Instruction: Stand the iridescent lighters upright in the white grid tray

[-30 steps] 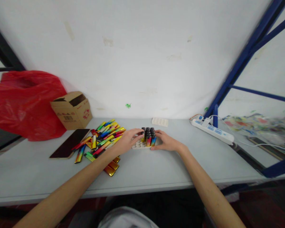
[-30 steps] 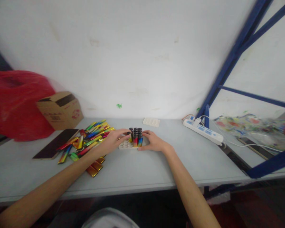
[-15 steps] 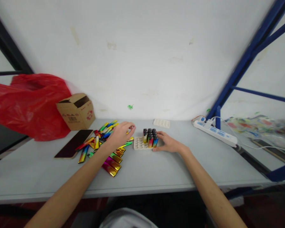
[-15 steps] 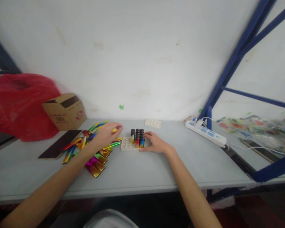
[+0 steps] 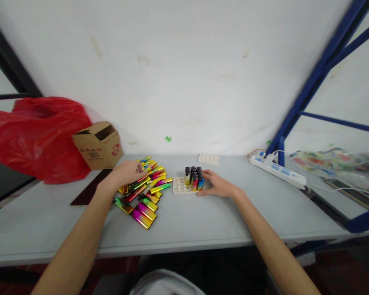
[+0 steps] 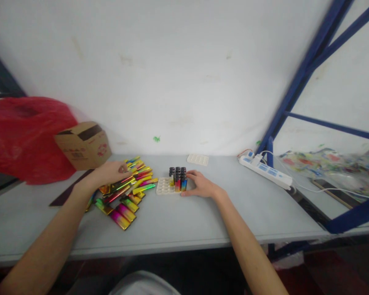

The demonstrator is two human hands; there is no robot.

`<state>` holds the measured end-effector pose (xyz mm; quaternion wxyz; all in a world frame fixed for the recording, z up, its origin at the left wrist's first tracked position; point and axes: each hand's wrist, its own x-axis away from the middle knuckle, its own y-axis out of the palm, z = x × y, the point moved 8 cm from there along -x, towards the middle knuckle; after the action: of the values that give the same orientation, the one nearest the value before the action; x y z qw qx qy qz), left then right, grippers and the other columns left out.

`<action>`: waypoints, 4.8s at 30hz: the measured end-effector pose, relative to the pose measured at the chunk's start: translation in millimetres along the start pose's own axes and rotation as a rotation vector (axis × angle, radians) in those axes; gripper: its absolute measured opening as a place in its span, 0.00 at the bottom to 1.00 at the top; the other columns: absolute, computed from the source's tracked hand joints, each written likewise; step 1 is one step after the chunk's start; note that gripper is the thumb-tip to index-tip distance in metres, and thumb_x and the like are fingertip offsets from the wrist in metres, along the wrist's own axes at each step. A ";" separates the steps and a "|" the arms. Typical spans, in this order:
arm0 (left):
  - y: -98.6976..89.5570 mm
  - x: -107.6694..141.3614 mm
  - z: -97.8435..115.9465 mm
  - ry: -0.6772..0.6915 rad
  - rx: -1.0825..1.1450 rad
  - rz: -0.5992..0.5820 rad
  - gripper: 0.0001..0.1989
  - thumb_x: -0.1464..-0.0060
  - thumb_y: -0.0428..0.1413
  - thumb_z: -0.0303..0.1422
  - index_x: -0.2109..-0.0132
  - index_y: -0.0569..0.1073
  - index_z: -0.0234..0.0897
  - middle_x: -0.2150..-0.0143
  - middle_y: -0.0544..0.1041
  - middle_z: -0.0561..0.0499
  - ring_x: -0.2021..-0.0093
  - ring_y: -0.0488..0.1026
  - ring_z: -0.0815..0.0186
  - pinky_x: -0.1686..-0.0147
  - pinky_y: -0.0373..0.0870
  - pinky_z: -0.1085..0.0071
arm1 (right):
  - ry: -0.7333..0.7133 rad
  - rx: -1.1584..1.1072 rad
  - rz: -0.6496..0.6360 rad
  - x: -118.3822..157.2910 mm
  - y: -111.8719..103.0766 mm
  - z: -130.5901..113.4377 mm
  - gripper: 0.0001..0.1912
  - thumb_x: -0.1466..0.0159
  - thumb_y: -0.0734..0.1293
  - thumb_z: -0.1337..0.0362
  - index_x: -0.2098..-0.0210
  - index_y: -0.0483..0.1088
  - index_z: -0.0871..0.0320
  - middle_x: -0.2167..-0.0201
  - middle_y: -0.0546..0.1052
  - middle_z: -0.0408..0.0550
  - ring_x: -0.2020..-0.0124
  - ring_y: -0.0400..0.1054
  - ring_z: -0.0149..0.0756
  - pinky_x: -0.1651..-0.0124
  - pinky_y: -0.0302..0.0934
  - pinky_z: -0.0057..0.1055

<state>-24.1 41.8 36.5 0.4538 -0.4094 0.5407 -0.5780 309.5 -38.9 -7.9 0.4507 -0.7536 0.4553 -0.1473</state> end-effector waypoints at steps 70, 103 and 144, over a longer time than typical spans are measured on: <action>24.8 37.1 173.2 0.340 1.389 -0.070 0.16 0.41 0.56 0.48 0.62 0.67 0.39 0.74 0.67 0.58 0.78 0.65 0.71 0.74 0.71 0.72 | -0.016 0.005 0.016 0.0 -1.3 -2.6 0.42 0.44 0.75 0.42 0.37 0.67 0.57 0.37 0.66 0.59 0.36 0.61 0.54 0.30 0.54 0.51; -15.5 22.9 100.1 0.247 0.132 0.389 0.15 0.37 0.52 0.40 0.56 0.78 0.36 0.56 0.77 0.38 0.49 0.71 0.48 0.45 0.63 0.54 | -0.002 0.015 0.000 0.2 -0.2 -0.9 0.43 0.44 0.74 0.41 0.37 0.67 0.58 0.36 0.65 0.59 0.35 0.60 0.53 0.30 0.53 0.50; 36.6 36.4 161.1 0.105 1.656 -0.251 0.26 0.48 0.60 0.53 0.75 0.58 0.40 0.83 0.50 0.63 0.84 0.47 0.76 0.86 0.46 0.77 | -0.017 0.013 0.024 0.5 0.1 0.8 0.43 0.44 0.75 0.41 0.37 0.67 0.56 0.37 0.66 0.59 0.36 0.62 0.54 0.30 0.54 0.51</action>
<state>125.0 -34.4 12.3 0.5145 0.0264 -0.0876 -0.8526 310.2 -38.9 -8.5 0.4613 -0.7462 0.4597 -0.1385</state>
